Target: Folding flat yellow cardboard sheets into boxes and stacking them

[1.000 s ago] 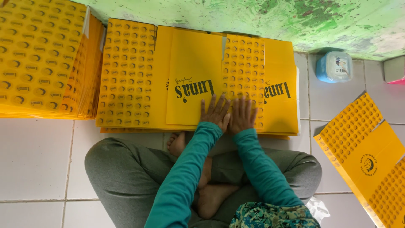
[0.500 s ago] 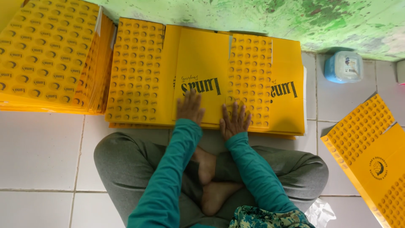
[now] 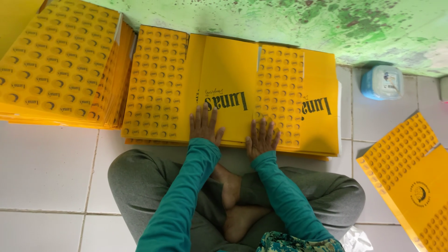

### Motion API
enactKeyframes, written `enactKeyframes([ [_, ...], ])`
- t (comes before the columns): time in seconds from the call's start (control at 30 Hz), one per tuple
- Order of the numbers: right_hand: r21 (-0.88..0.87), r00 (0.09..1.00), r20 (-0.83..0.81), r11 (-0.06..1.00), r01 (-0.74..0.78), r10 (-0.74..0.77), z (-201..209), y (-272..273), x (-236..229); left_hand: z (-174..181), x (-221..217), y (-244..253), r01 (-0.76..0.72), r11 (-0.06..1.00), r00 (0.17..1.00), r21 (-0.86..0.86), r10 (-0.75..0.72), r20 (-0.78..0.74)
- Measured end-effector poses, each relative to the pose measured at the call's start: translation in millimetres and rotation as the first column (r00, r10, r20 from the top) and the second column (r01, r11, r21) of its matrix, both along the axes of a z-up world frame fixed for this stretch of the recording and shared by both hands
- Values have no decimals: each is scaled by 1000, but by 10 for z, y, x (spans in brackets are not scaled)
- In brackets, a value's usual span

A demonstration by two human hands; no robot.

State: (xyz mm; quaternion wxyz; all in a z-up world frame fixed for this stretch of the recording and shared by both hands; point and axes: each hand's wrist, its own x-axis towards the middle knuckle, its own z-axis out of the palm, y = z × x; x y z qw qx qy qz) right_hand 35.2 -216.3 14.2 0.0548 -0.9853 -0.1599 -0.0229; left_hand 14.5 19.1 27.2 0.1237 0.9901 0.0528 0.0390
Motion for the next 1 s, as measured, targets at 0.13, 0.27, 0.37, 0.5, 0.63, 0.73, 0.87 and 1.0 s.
enactKeyframes([
  [0.13,81,997,-76,997,20,-14,-147,-115,12,-12,-68,7,9,999,998,-41,-7,64],
  [0.27,204,973,-211,978,-49,93,-276,-595,246,-196,-107,123,39,976,970,-216,15,244],
  [0.37,364,982,-15,916,-168,186,-536,-1070,531,-340,-230,85,-219,952,919,-214,275,282],
  [0.5,192,931,356,970,-150,74,-244,-1000,302,-382,-344,15,-292,950,908,-112,312,281],
  [0.63,184,935,319,978,99,-154,108,-924,80,-388,-392,18,-299,949,913,-101,315,260],
  [0.73,212,957,44,939,270,-286,248,-928,62,-389,-332,16,-291,952,906,-96,306,291],
  [0.87,116,958,-46,951,285,-282,286,-915,32,-461,-338,12,-309,948,889,-79,318,331],
  [1.0,112,957,-44,950,290,-287,279,-905,28,-473,-348,17,-294,950,889,-102,312,335],
])
